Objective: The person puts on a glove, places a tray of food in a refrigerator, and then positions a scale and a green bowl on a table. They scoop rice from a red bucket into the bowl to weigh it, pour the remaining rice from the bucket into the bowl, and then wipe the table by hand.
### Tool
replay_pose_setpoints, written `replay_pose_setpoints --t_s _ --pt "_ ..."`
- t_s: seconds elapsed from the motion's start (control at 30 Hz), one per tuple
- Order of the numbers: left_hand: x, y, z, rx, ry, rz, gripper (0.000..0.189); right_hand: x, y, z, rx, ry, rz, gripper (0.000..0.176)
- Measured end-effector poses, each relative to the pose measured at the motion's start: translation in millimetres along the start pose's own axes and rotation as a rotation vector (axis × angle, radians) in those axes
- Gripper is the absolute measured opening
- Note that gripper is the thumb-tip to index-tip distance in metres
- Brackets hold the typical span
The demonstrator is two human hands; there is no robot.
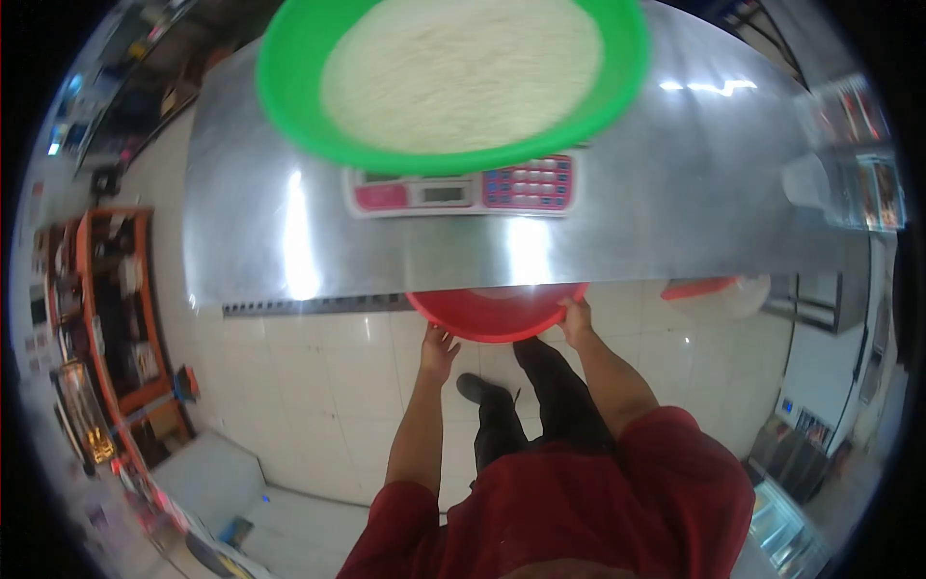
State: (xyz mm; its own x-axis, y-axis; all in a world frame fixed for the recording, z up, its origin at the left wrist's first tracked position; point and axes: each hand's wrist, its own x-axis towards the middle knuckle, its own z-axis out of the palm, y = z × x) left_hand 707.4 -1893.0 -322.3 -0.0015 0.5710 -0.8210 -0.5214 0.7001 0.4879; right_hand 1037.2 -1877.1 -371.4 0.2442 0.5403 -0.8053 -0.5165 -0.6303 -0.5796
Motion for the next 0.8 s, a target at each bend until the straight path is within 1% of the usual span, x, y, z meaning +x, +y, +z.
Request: replay_pose_setpoints --t_s 0.03,0.1,0.13,0.2,0.23,0.27,0.3,0.37,0.4,0.47,0.53,0.6,0.63,0.67,0.7,0.73,0.77,0.8 --pt "0.8 -3.1 3.0 0.028 -0.045 -0.020 0.064 3.4 -1.5 -8.1 -0.051 -0.013 -0.010 0.028" --pt "-0.9 -11.2 -1.9 0.168 0.016 -0.041 0.073 5.1 -9.7 -11.2 -0.059 -0.065 0.114 0.041" --pt "-3.9 -15.9 -9.8 0.182 -0.058 -0.045 0.076 -0.8 -10.5 -10.8 -0.031 -0.030 0.084 0.041" --pt "-18.0 -24.3 -17.1 0.212 -0.164 -0.036 0.078 -16.4 -15.1 -6.6 0.011 -0.097 -0.012 0.058" --pt "-29.6 -26.6 -20.6 0.243 -0.182 -0.081 0.078 -19.4 -12.7 -11.8 0.032 -0.089 -0.043 0.058" --pt "-43.6 -28.6 -18.9 0.272 -0.188 -0.124 0.078 -18.8 -9.9 -20.7 0.045 -0.103 0.002 0.062" --pt "-51.5 -32.2 -23.0 0.286 -0.203 -0.109 0.078 -15.8 -1.2 -27.6 0.055 -0.121 0.050 0.066" --pt "-64.9 -44.8 -37.0 0.396 -0.211 -0.179 0.071 -41.1 -0.5 -37.9 0.044 -0.105 0.041 0.066" --pt "-71.2 -50.1 -44.0 0.403 -0.212 -0.168 0.071 -56.7 0.1 -46.0 0.019 -0.081 0.050 0.065" --pt "-86.5 -59.1 -59.4 0.520 -0.190 -0.198 0.068 -78.3 7.9 -75.7 -0.066 -0.001 0.093 0.062" --pt "-116.1 -63.3 -67.7 0.576 -0.188 -0.165 0.065 -101.6 4.8 -128.4 -0.387 0.013 0.095 0.054" --pt "-124.9 -78.5 -97.3 0.631 -0.139 -0.149 0.059 -112.7 -6.3 -185.6 -0.356 0.155 -0.099 0.043" --pt "-129.5 -83.4 -111.5 0.659 -0.104 -0.168 0.054 -123.6 -30.6 -210.7 -0.180 0.195 -0.173 0.037" --pt "-133.9 -88.4 -126.9 0.684 -0.066 -0.185 0.050 -130.9 -58.9 -228.4 -0.079 0.303 -0.282 0.028" --pt "-136.6 -93.3 -145.7 0.715 -0.028 -0.202 0.047 -139.2 -95.1 -244.2 -0.152 0.410 -0.410 0.020" --pt "-138.5 -98.4 -163.7 0.744 0.013 -0.219 0.043 -136.4 -131.4 -257.9 -0.111 0.504 -0.588 0.018" --pt "-139.7 -105.2 -184.2 0.782 0.060 -0.248 0.042 -145.5 -173.9 -263.0 -0.207 0.555 -0.814 0.022" --pt "-137.6 -108.3 -198.9 0.818 0.108 -0.276 0.041 -152.9 -218.9 -261.9 -0.213 0.606 -0.899 0.026"
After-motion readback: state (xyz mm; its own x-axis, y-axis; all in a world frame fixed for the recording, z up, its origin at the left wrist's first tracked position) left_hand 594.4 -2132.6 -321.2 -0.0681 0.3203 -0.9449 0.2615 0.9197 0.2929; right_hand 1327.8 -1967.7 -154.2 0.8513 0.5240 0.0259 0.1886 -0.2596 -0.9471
